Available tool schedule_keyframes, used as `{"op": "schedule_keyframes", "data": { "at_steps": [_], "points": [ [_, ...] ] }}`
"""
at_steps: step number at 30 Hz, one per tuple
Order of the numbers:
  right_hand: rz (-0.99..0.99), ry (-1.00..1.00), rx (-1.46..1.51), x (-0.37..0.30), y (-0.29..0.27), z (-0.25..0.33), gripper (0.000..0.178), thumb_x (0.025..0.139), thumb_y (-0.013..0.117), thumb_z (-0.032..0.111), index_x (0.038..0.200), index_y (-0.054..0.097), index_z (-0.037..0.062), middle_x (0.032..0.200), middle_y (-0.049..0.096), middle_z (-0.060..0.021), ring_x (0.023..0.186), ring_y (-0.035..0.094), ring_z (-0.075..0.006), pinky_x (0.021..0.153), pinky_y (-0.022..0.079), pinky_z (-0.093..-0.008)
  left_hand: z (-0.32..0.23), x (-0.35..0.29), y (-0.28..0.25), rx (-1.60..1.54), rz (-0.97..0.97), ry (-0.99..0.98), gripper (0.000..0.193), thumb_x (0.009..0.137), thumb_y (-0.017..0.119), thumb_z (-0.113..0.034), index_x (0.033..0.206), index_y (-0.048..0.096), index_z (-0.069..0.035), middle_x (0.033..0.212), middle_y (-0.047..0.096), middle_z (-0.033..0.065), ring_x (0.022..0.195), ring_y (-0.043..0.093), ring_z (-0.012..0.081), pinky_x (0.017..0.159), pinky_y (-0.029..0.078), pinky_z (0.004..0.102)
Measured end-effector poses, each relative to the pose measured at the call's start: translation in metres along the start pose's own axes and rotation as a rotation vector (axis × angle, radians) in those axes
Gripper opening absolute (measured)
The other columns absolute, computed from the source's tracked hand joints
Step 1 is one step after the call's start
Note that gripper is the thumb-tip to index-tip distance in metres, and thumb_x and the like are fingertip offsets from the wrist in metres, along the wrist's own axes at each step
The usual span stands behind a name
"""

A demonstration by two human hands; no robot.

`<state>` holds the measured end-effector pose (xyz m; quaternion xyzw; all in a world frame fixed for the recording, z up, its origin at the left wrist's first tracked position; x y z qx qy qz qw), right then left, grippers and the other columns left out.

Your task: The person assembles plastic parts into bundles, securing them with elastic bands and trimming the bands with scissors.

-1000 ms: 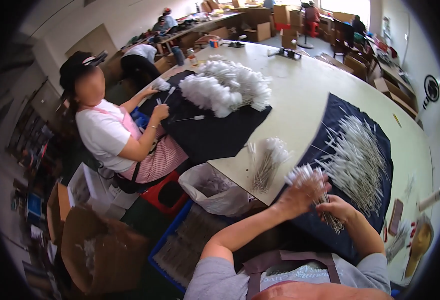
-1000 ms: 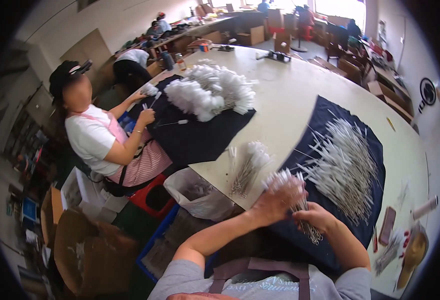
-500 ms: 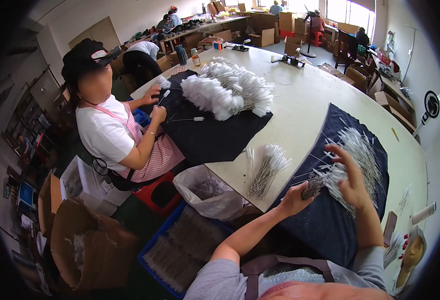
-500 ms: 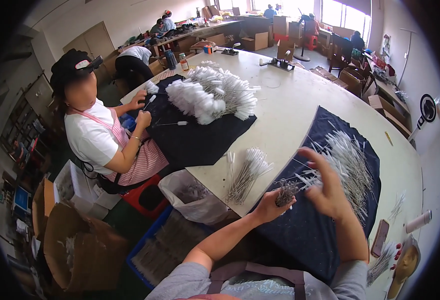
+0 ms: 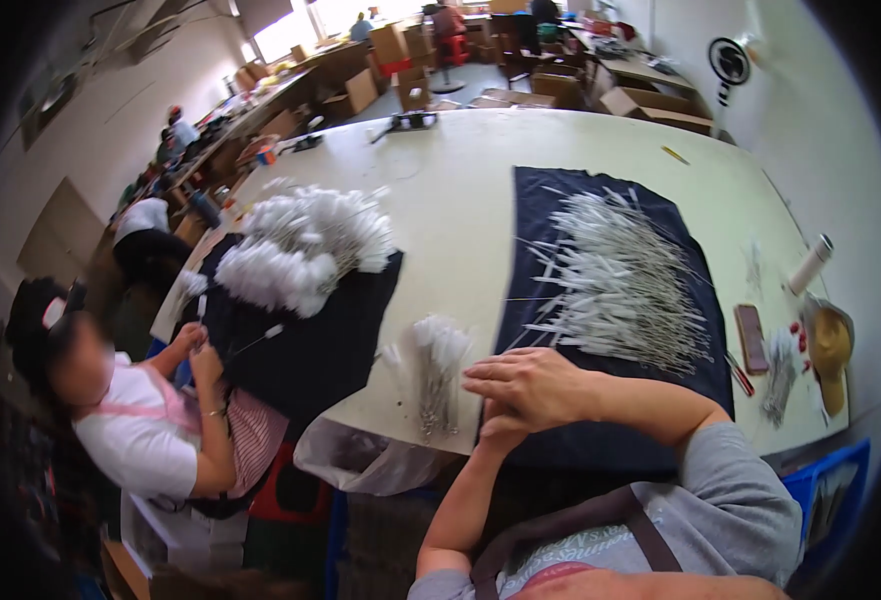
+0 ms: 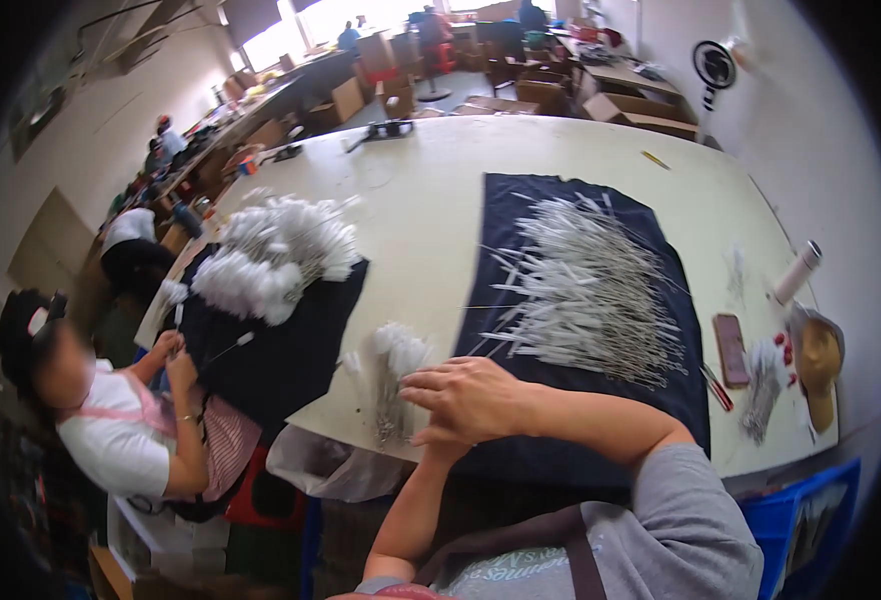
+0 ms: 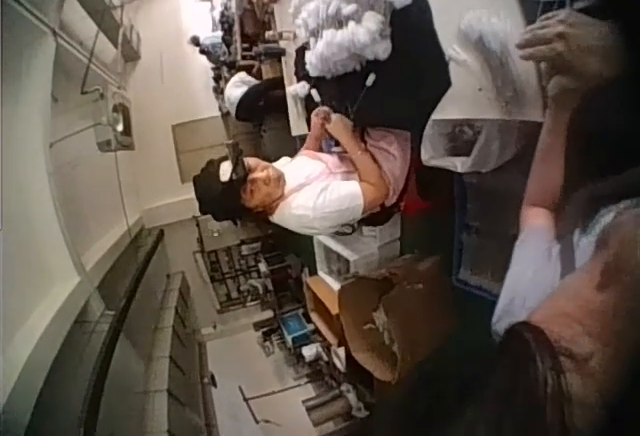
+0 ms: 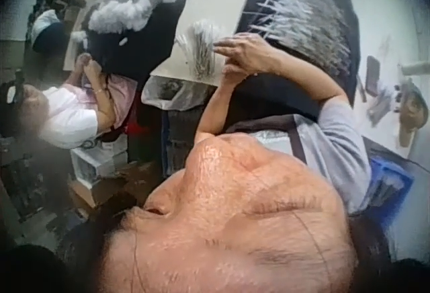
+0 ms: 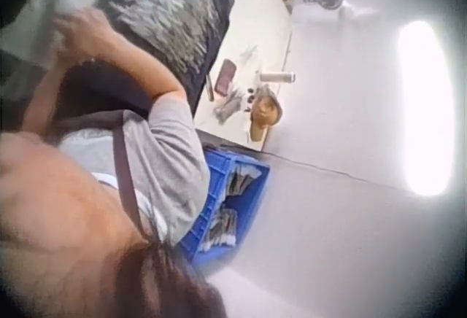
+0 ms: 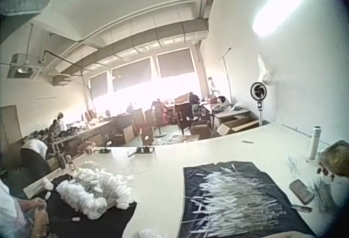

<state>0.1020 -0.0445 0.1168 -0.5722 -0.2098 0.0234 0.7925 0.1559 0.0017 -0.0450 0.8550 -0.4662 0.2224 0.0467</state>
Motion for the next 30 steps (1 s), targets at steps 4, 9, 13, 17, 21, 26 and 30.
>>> {"op": "schedule_keyframes", "data": {
  "at_steps": [4, 9, 13, 17, 21, 26, 30],
  "points": [
    [-0.079, 0.017, -0.104, 0.002, 0.008, -0.011, 0.059, 0.075, 0.059, 0.053, 0.109, 0.058, 0.0040, 0.114, 0.057, -0.0112, 0.111, 0.052, -0.0265, 0.089, 0.044, -0.0369, 0.016, 0.009, 0.006, 0.105, 0.114, -0.008, 0.039, 0.072, 0.066, -0.012, 0.107, 0.053, -0.002, 0.105, 0.059, 0.0172, 0.095, 0.060, 0.0281, 0.077, 0.047, 0.0360],
    [-0.049, 0.143, -0.150, 0.013, 0.017, -0.034, 0.054, 0.071, 0.062, 0.054, 0.093, 0.057, 0.0048, 0.093, 0.058, -0.0090, 0.092, 0.056, -0.0264, 0.078, 0.046, -0.0406, 0.022, 0.013, 0.009, 0.295, 0.199, -0.015, 0.038, 0.072, 0.067, -0.012, 0.106, 0.054, -0.002, 0.104, 0.060, 0.0167, 0.094, 0.060, 0.0283, 0.077, 0.047, 0.0358],
    [0.023, 0.097, 0.101, -0.003, 0.003, 0.003, 0.062, 0.073, 0.065, 0.046, 0.115, 0.050, 0.0040, 0.111, 0.056, -0.0111, 0.107, 0.052, -0.0273, 0.086, 0.045, -0.0368, 0.022, -0.006, -0.006, 0.512, 0.100, -0.050, 0.037, 0.072, 0.067, -0.011, 0.106, 0.054, -0.003, 0.102, 0.061, 0.0163, 0.093, 0.061, 0.0285, 0.076, 0.047, 0.0356],
    [-0.154, 0.179, 0.824, -0.043, -0.007, -0.031, 0.091, 0.067, 0.077, 0.035, 0.136, 0.028, 0.0018, 0.133, 0.039, -0.0188, 0.125, 0.038, -0.0272, 0.101, 0.033, -0.0341, -0.059, 0.012, 0.005, 0.243, -0.161, 0.004, 0.030, 0.071, 0.067, -0.011, 0.098, 0.057, -0.003, 0.089, 0.064, 0.0129, 0.083, 0.063, 0.0246, 0.071, 0.048, 0.0332],
    [-0.053, 0.064, 0.586, -0.074, 0.007, -0.009, 0.095, 0.062, 0.080, 0.035, 0.135, 0.028, 0.0025, 0.135, 0.038, -0.0167, 0.127, 0.035, -0.0289, 0.103, 0.030, -0.0386, -0.143, -0.007, 0.002, 0.263, -0.228, 0.234, 0.016, 0.074, 0.067, -0.006, 0.086, 0.057, -0.004, 0.077, 0.063, 0.0101, 0.071, 0.061, 0.0182, 0.067, 0.049, 0.0305],
    [-0.234, -0.069, 0.557, -0.091, 0.003, 0.025, 0.042, 0.067, 0.067, 0.028, 0.102, 0.057, 0.0080, 0.101, 0.058, -0.0089, 0.099, 0.054, -0.0244, 0.090, 0.037, -0.0392, -0.199, -0.014, 0.050, -0.156, 0.022, 0.482, 0.022, 0.074, 0.070, -0.008, 0.086, 0.052, -0.003, 0.074, 0.061, 0.0096, 0.067, 0.060, 0.0210, 0.072, 0.049, 0.0326],
    [-0.600, -0.028, 0.107, -0.151, -0.015, 0.007, 0.023, 0.064, 0.067, 0.023, 0.081, 0.056, 0.0136, 0.080, 0.059, -0.0003, 0.087, 0.057, -0.0200, 0.086, 0.039, -0.0394, -0.216, -0.022, 0.074, 0.437, 0.118, 0.485, 0.072, 0.070, 0.075, -0.036, 0.122, 0.040, -0.003, 0.123, 0.043, 0.0195, 0.114, 0.044, 0.0324, 0.102, 0.029, 0.0454]
  ]
}}
Point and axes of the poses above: each hand's wrist, its own x-axis towards the middle knuckle, its own y-axis out of the palm, z = x × y, the point moved 4 cm from there along x, towards the middle knuckle
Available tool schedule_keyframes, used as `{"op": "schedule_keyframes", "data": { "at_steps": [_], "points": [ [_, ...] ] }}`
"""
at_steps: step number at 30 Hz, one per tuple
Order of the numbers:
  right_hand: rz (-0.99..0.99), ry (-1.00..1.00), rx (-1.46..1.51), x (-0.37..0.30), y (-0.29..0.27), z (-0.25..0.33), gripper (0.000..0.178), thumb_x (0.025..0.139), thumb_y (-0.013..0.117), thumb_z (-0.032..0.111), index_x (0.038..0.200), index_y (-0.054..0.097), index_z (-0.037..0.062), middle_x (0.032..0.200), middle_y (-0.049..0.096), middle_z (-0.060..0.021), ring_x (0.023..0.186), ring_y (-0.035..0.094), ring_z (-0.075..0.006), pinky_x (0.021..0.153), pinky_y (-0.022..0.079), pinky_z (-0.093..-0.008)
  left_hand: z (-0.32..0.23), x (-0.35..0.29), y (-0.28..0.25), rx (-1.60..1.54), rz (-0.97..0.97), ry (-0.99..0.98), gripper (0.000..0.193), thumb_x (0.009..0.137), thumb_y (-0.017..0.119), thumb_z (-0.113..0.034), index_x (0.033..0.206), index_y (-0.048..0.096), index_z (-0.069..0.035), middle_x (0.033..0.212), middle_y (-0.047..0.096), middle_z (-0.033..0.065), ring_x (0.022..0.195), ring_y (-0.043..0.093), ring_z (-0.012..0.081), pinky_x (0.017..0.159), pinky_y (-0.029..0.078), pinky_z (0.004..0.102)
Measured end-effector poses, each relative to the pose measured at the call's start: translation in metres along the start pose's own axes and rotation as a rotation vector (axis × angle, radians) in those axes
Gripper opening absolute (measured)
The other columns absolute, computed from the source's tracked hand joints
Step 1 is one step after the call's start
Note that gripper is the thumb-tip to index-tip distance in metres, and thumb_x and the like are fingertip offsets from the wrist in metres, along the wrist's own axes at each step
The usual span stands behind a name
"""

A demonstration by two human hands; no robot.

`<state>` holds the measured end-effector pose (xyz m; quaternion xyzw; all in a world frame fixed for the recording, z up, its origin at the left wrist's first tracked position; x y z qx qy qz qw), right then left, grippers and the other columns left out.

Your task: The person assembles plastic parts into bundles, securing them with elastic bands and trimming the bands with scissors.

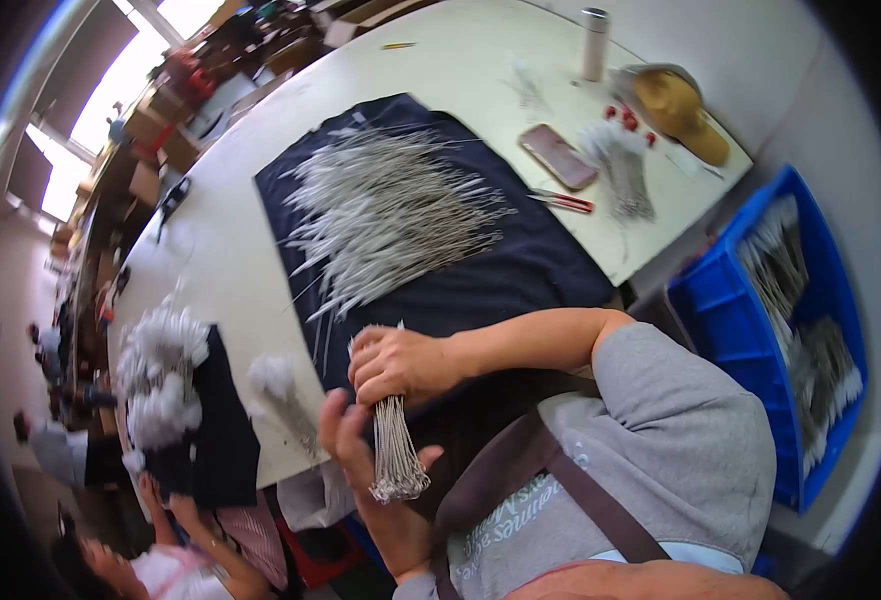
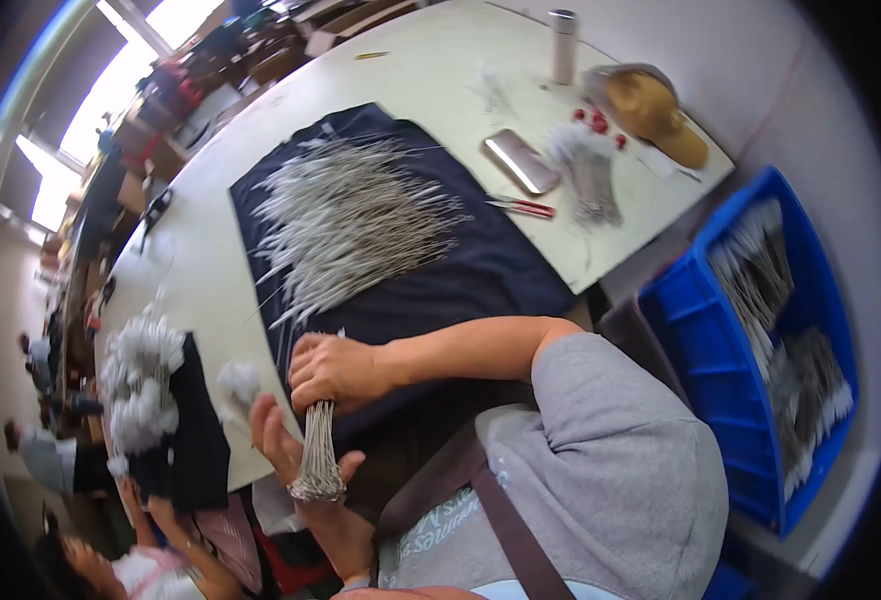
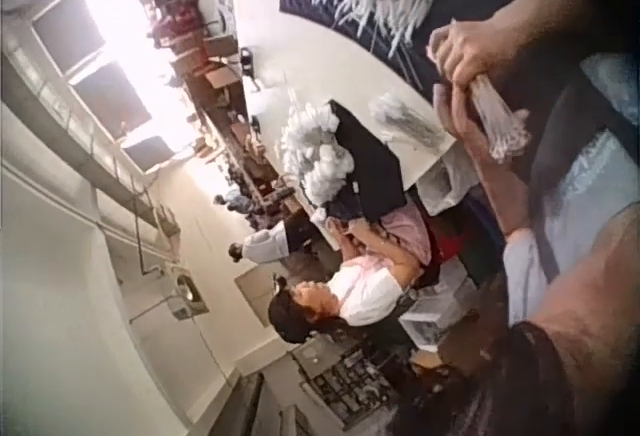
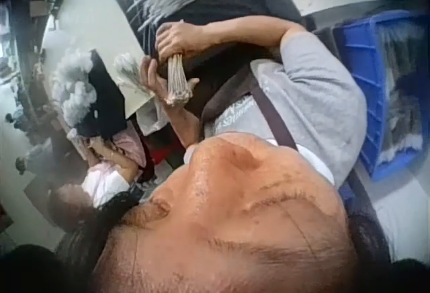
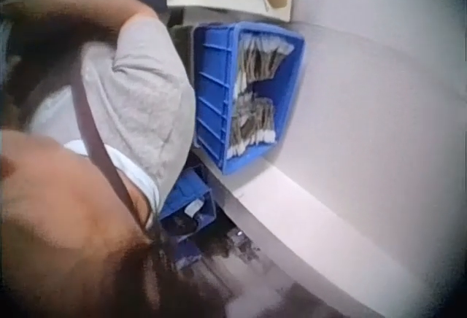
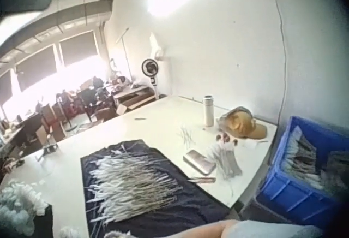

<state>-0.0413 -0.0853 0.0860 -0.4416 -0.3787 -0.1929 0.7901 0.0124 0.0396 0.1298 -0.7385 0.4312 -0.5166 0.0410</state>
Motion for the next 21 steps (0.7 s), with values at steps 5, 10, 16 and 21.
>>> {"op": "schedule_keyframes", "data": {
  "at_steps": [5, 10, 16, 21],
  "points": [
    [-0.053, -0.154, -0.483, -0.026, -0.054, 0.000, 0.010, 0.072, 0.057, 0.023, 0.078, 0.053, 0.0163, 0.076, 0.055, 0.0049, 0.086, 0.056, -0.0146, 0.088, 0.038, -0.0367, 0.048, -0.058, 0.064, -1.253, 0.213, -1.065, 0.074, 0.075, 0.070, -0.034, 0.129, 0.034, 0.000, 0.114, 0.048, 0.0142, 0.108, 0.048, 0.0287, 0.099, 0.037, 0.0418],
    [0.234, -0.186, -0.540, -0.047, -0.038, -0.002, 0.023, 0.073, 0.055, 0.024, 0.095, 0.055, 0.0147, 0.103, 0.055, -0.0022, 0.107, 0.049, -0.0193, 0.095, 0.035, -0.0411, 0.025, -0.078, 0.109, -2.105, 0.202, -1.252, 0.042, 0.092, 0.046, -0.023, 0.128, 0.036, -0.003, 0.072, 0.035, -0.0035, 0.059, 0.040, 0.0086, 0.065, 0.041, 0.0280],
    [-0.157, 0.613, -0.771, -0.150, -0.138, -0.065, 0.032, 0.074, 0.061, 0.014, 0.104, 0.058, 0.0054, 0.098, 0.060, -0.0129, 0.095, 0.055, -0.0300, 0.084, 0.042, -0.0394, 0.083, -0.099, 0.102, -1.399, 0.069, -1.209, 0.043, 0.088, 0.053, -0.009, 0.126, 0.037, 0.001, 0.084, 0.051, 0.0061, 0.071, 0.053, 0.0150, 0.069, 0.047, 0.0312],
    [0.112, 1.070, -1.156, -0.251, -0.187, -0.089, 0.016, 0.078, 0.057, 0.013, 0.092, 0.058, 0.0043, 0.092, 0.058, -0.0114, 0.089, 0.056, -0.0274, 0.078, 0.046, -0.0382, 0.097, -0.114, 0.084, -1.436, -0.057, -1.231, 0.047, 0.088, 0.055, -0.010, 0.129, 0.036, 0.000, 0.092, 0.052, 0.0068, 0.076, 0.055, 0.0171, 0.071, 0.051, 0.0322]
  ]
}}
Point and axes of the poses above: each hand's wrist, its own x-axis towards the middle knuckle, its own y-axis out of the palm, z = x × y, the point moved 4 cm from there along x, towards the middle knuckle
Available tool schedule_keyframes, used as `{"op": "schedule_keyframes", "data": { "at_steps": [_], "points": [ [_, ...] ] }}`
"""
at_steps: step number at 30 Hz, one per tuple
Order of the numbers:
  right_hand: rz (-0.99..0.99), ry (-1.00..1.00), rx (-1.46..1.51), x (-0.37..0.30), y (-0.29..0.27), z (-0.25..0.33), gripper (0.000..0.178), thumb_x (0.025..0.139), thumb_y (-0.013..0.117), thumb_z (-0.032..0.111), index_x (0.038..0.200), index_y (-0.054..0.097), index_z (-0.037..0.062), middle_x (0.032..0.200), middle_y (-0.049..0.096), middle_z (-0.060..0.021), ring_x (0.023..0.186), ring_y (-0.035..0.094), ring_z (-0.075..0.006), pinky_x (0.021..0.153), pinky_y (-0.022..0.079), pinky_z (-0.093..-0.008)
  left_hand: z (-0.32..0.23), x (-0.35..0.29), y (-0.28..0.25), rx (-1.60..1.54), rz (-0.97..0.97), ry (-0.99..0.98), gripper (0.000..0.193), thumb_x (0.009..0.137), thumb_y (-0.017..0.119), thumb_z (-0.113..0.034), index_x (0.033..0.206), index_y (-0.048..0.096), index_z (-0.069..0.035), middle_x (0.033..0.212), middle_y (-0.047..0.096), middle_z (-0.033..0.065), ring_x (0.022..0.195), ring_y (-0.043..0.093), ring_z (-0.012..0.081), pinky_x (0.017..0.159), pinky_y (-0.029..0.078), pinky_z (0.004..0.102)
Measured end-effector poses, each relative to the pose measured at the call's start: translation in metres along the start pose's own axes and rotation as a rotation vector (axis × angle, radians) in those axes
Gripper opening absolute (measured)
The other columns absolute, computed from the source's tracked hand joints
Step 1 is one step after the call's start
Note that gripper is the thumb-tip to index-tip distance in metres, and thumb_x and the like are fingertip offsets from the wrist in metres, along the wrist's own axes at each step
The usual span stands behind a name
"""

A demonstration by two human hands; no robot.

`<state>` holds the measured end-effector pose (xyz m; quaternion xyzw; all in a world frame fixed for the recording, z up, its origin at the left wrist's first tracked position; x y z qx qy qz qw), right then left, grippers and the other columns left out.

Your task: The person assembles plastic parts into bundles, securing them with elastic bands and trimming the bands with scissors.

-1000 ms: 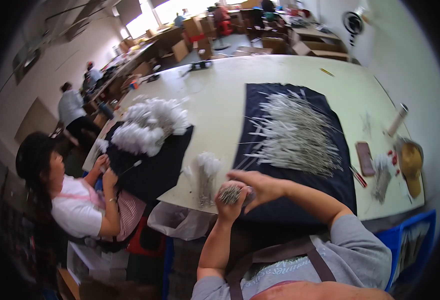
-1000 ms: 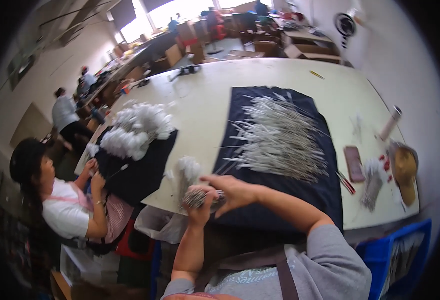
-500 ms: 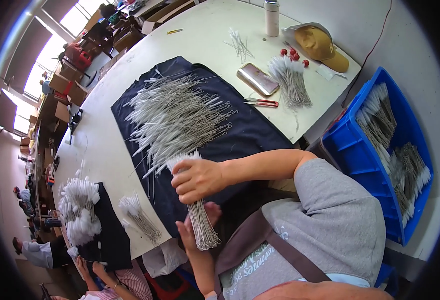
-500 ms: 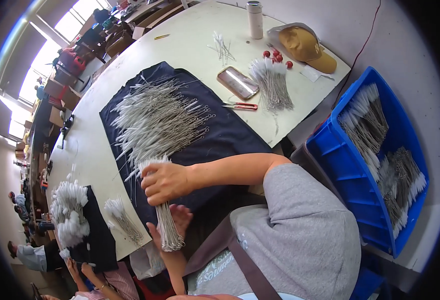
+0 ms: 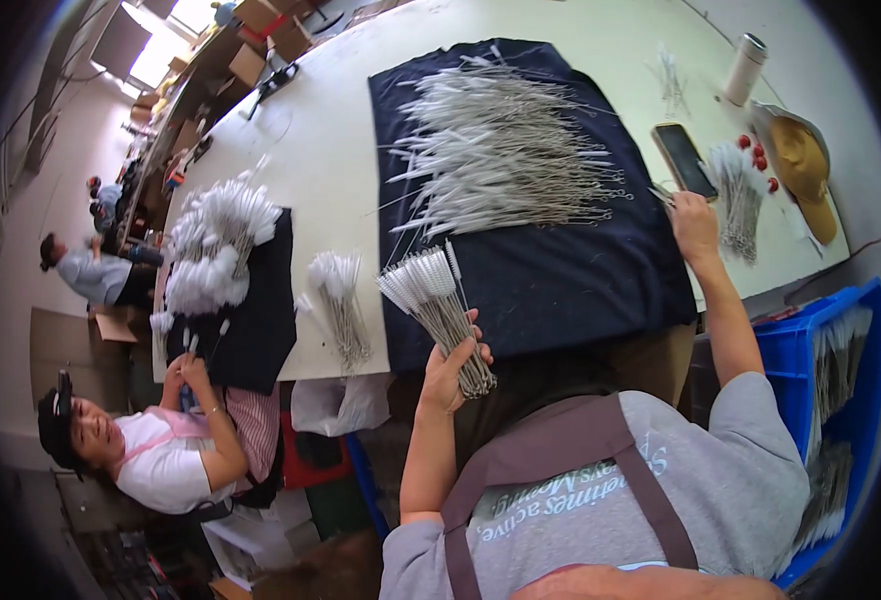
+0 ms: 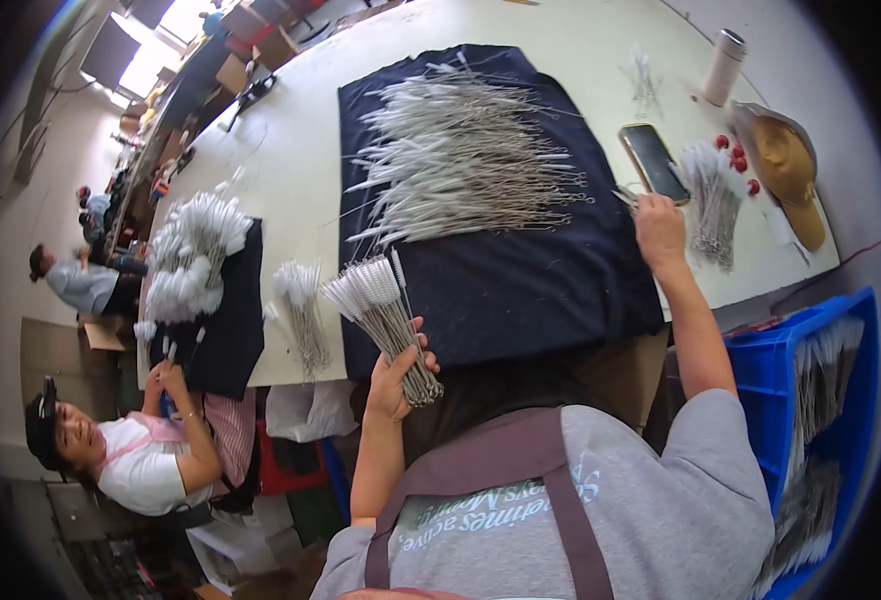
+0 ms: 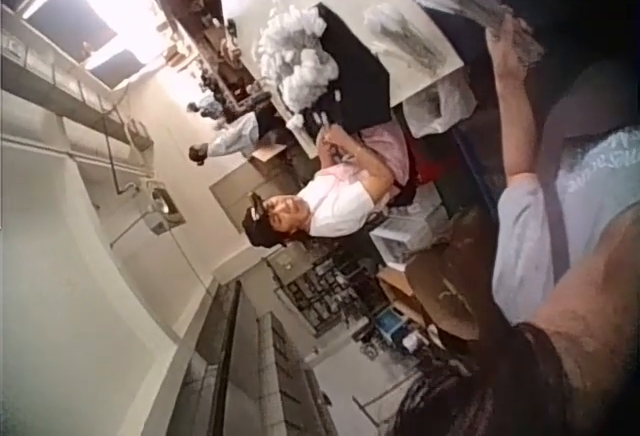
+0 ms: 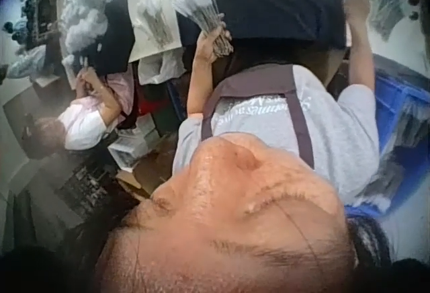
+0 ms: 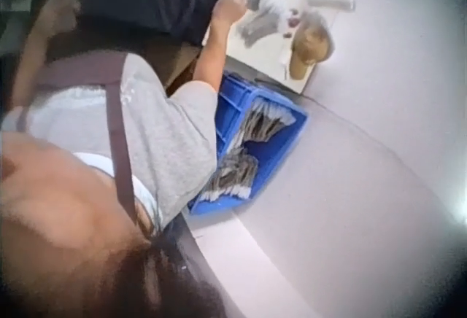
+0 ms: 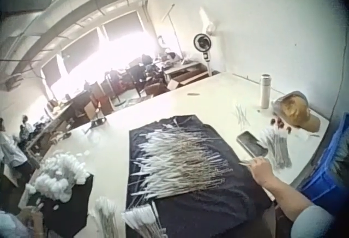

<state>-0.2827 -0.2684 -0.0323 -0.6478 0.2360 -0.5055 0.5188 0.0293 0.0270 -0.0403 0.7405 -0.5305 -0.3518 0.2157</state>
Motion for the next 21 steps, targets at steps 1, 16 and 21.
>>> {"op": "schedule_keyframes", "data": {
  "at_steps": [1, 16, 21],
  "points": [
    [0.005, -0.015, 0.008, -0.003, 0.009, -0.005, 0.016, 0.078, 0.057, 0.013, 0.092, 0.058, 0.0043, 0.092, 0.058, -0.0114, 0.089, 0.056, -0.0274, 0.078, 0.046, -0.0382, -0.001, -0.001, -0.006, 0.037, -0.025, 0.036, 0.047, 0.086, 0.056, -0.008, 0.129, 0.037, 0.000, 0.093, 0.053, 0.0065, 0.077, 0.056, 0.0172, 0.070, 0.051, 0.0313],
    [0.318, 0.374, 1.315, 0.002, -0.025, 0.117, 0.020, 0.085, 0.043, 0.012, 0.102, 0.053, 0.0072, 0.065, 0.053, -0.0032, 0.052, 0.052, -0.0084, 0.046, 0.049, -0.0249, -0.013, -0.023, -0.051, 0.136, -0.380, 0.187, 0.014, 0.081, 0.061, 0.000, 0.092, 0.054, -0.003, 0.082, 0.059, 0.0062, 0.070, 0.062, 0.0169, 0.063, 0.054, 0.0288],
    [1.026, 0.156, 1.534, -0.039, -0.024, 0.287, 0.036, 0.076, 0.071, 0.024, 0.102, 0.055, 0.0045, 0.066, 0.044, 0.0046, 0.053, 0.043, -0.0035, 0.040, 0.033, -0.0181, -0.013, -0.017, -0.050, 0.312, -0.466, 0.267, 0.024, 0.081, 0.061, 0.000, 0.102, 0.049, -0.001, 0.084, 0.057, 0.0055, 0.072, 0.061, 0.0136, 0.065, 0.053, 0.0258]
  ]
}}
Point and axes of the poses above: each hand's wrist, its own x-axis towards the middle knuckle, its own y-axis out of the palm, z = x × y, the point moved 4 cm from there along x, towards the middle knuckle
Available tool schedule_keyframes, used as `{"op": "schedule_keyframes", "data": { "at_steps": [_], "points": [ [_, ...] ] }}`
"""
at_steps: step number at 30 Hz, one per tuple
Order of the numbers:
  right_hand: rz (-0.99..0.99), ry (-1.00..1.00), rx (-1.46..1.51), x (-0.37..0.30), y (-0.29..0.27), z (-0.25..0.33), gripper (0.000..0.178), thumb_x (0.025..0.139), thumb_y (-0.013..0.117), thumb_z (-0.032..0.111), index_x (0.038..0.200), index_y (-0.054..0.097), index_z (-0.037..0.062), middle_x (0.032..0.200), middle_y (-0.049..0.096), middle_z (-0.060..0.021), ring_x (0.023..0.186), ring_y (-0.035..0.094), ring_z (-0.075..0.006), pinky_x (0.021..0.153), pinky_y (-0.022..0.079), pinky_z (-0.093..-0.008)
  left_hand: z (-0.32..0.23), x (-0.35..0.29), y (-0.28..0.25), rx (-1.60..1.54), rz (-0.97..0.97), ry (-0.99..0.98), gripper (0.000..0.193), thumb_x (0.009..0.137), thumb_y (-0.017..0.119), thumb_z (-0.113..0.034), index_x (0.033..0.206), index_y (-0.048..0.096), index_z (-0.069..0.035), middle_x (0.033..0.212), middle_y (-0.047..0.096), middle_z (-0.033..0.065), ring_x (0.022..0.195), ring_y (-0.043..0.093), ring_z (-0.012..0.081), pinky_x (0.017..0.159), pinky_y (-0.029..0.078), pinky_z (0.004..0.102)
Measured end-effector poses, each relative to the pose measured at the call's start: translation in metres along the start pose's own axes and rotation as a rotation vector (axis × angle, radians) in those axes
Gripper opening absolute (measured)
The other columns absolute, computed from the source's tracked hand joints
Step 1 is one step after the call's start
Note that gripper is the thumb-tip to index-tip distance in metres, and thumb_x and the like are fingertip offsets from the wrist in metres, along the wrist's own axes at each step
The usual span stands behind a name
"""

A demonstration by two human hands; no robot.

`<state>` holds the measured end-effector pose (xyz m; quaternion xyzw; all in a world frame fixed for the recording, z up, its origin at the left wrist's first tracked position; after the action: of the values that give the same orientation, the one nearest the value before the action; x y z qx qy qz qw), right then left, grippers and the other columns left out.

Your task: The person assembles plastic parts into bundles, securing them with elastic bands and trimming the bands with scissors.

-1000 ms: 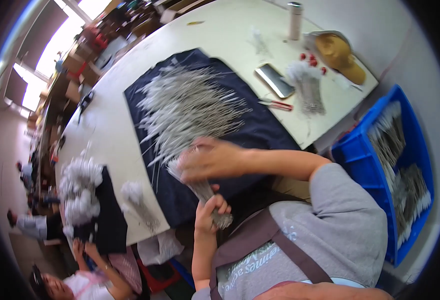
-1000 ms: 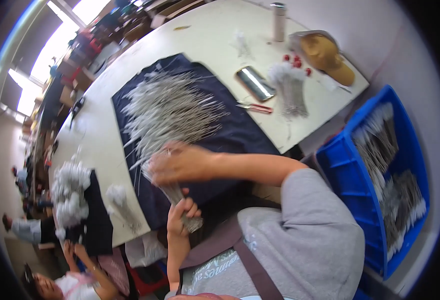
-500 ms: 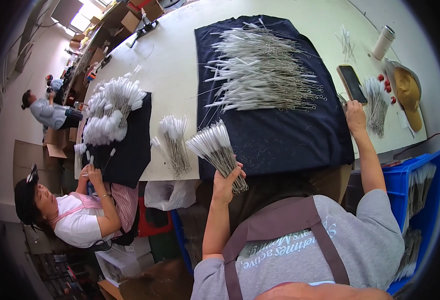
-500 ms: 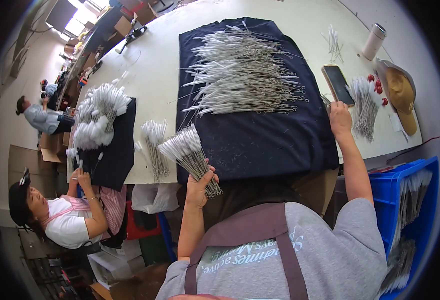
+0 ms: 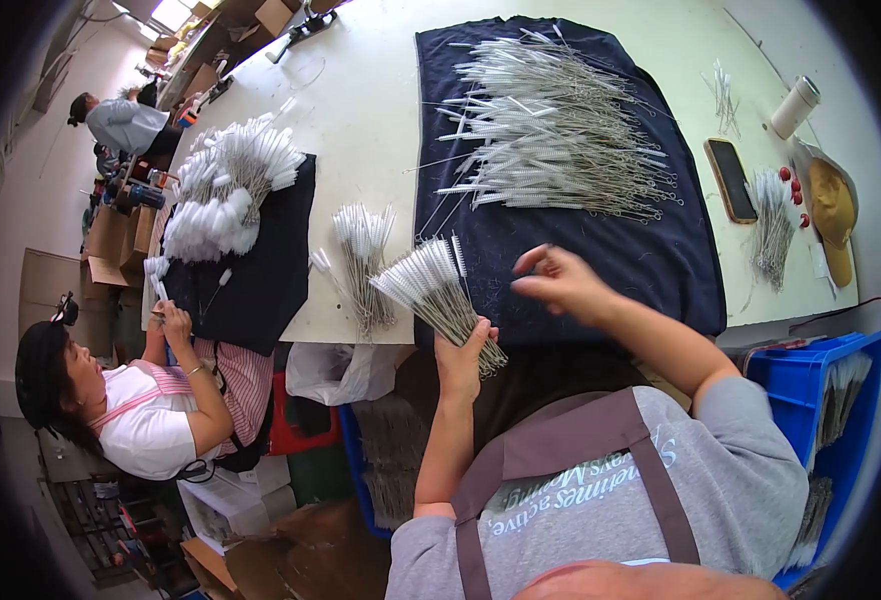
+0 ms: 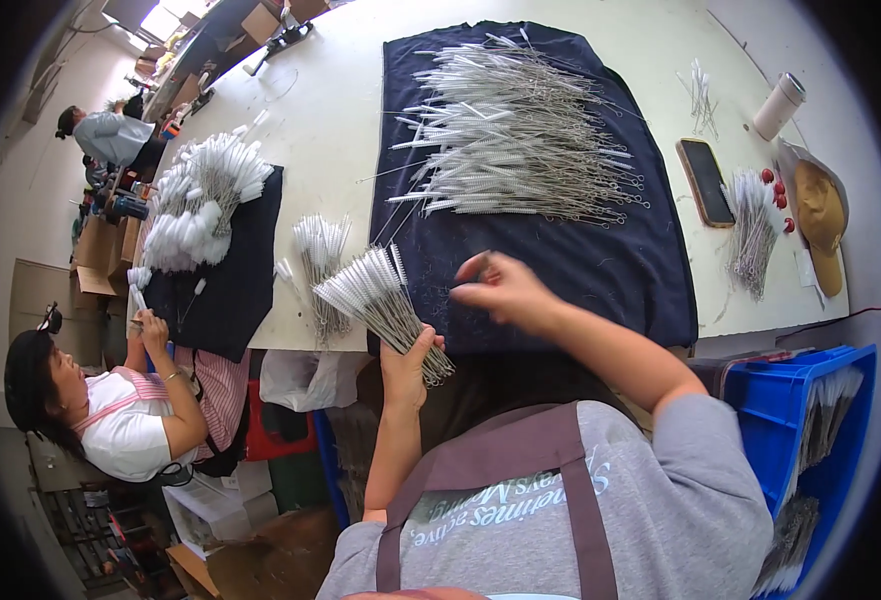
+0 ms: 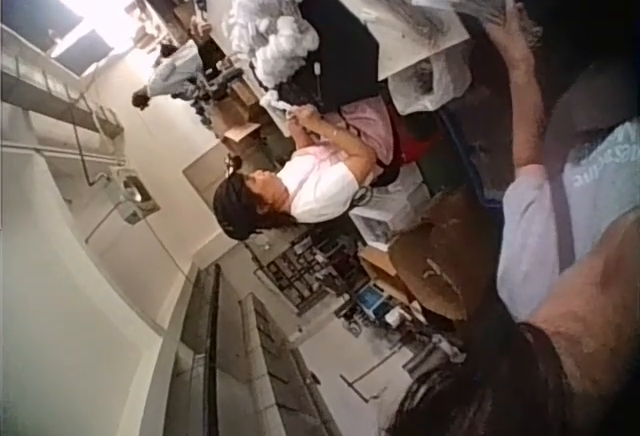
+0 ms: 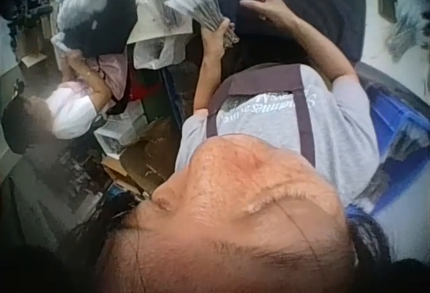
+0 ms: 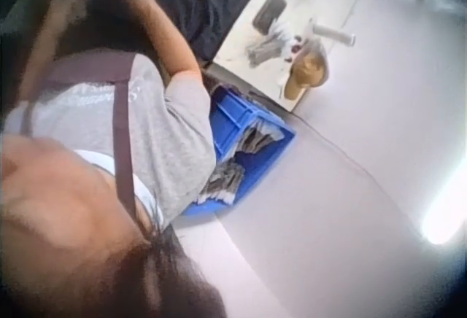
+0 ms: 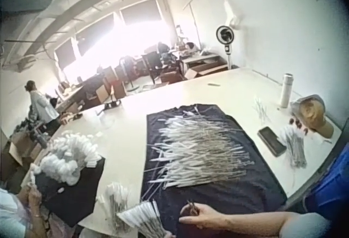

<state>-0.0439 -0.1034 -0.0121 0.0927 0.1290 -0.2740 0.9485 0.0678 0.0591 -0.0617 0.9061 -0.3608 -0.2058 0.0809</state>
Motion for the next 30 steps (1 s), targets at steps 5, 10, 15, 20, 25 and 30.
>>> {"op": "schedule_keyframes", "data": {
  "at_steps": [5, 10, 15, 20, 25, 30],
  "points": [
    [0.016, -0.034, 0.222, 0.042, 0.064, -0.030, 0.028, 0.077, 0.071, 0.021, 0.096, 0.058, 0.0043, 0.077, 0.054, 0.0017, 0.068, 0.049, -0.0056, 0.061, 0.043, -0.0222, -0.005, 0.003, 0.005, 0.128, -0.094, 0.130, 0.031, 0.082, 0.060, 0.001, 0.110, 0.047, 0.001, 0.092, 0.056, 0.0069, 0.075, 0.060, 0.0139, 0.066, 0.052, 0.0262],
    [-0.054, -0.035, 0.240, 0.050, 0.063, -0.034, 0.025, 0.078, 0.071, 0.021, 0.091, 0.059, 0.0037, 0.079, 0.056, 0.0011, 0.072, 0.050, -0.0062, 0.067, 0.044, -0.0242, -0.008, 0.004, 0.000, -0.047, -0.090, 0.097, 0.036, 0.082, 0.059, 0.003, 0.114, 0.045, 0.002, 0.096, 0.055, 0.0071, 0.078, 0.059, 0.0141, 0.067, 0.052, 0.0262],
    [-0.015, -0.075, 0.077, 0.047, 0.064, -0.026, 0.022, 0.080, 0.069, 0.019, 0.091, 0.059, 0.0031, 0.078, 0.056, 0.0008, 0.072, 0.051, -0.0075, 0.066, 0.044, -0.0246, -0.008, 0.007, 0.002, 0.116, -0.139, 0.135, 0.036, 0.085, 0.058, -0.003, 0.119, 0.046, -0.001, 0.100, 0.055, 0.0050, 0.080, 0.056, 0.0122, 0.067, 0.050, 0.0262],
    [-0.017, -0.073, 0.058, 0.051, 0.061, -0.028, 0.019, 0.081, 0.066, 0.016, 0.091, 0.058, 0.0026, 0.080, 0.057, -0.0005, 0.071, 0.052, -0.0080, 0.065, 0.045, -0.0246, -0.011, 0.006, 0.012, 0.029, -0.101, 0.165, 0.030, 0.087, 0.056, -0.005, 0.116, 0.049, -0.001, 0.102, 0.056, 0.0057, 0.081, 0.056, 0.0117, 0.067, 0.049, 0.0256],
    [0.029, -0.004, 0.172, 0.044, 0.060, -0.025, 0.017, 0.082, 0.064, 0.014, 0.091, 0.055, 0.0035, 0.085, 0.060, -0.0037, 0.073, 0.055, -0.0087, 0.064, 0.047, -0.0245, -0.002, 0.010, 0.003, 0.169, -0.089, 0.269, 0.027, 0.088, 0.053, -0.006, 0.115, 0.051, 0.000, 0.104, 0.057, 0.0059, 0.085, 0.056, 0.0119, 0.067, 0.048, 0.0252],
    [0.014, -0.043, 0.322, 0.042, 0.061, -0.026, 0.017, 0.084, 0.061, 0.011, 0.094, 0.049, 0.0041, 0.089, 0.062, -0.0081, 0.077, 0.058, -0.0109, 0.063, 0.049, -0.0255, 0.002, 0.014, -0.002, 0.029, -0.093, 0.271, 0.028, 0.089, 0.054, -0.008, 0.115, 0.051, 0.000, 0.107, 0.057, 0.0079, 0.087, 0.056, 0.0126, 0.068, 0.048, 0.0265]
  ]
}}
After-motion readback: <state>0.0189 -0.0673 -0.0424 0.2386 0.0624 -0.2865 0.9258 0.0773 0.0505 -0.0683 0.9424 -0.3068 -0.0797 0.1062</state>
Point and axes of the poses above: each hand's wrist, its own x-axis towards the middle knuckle, its own y-axis out of the palm, z = x × y, the point moved 4 cm from there along x, towards the middle knuckle
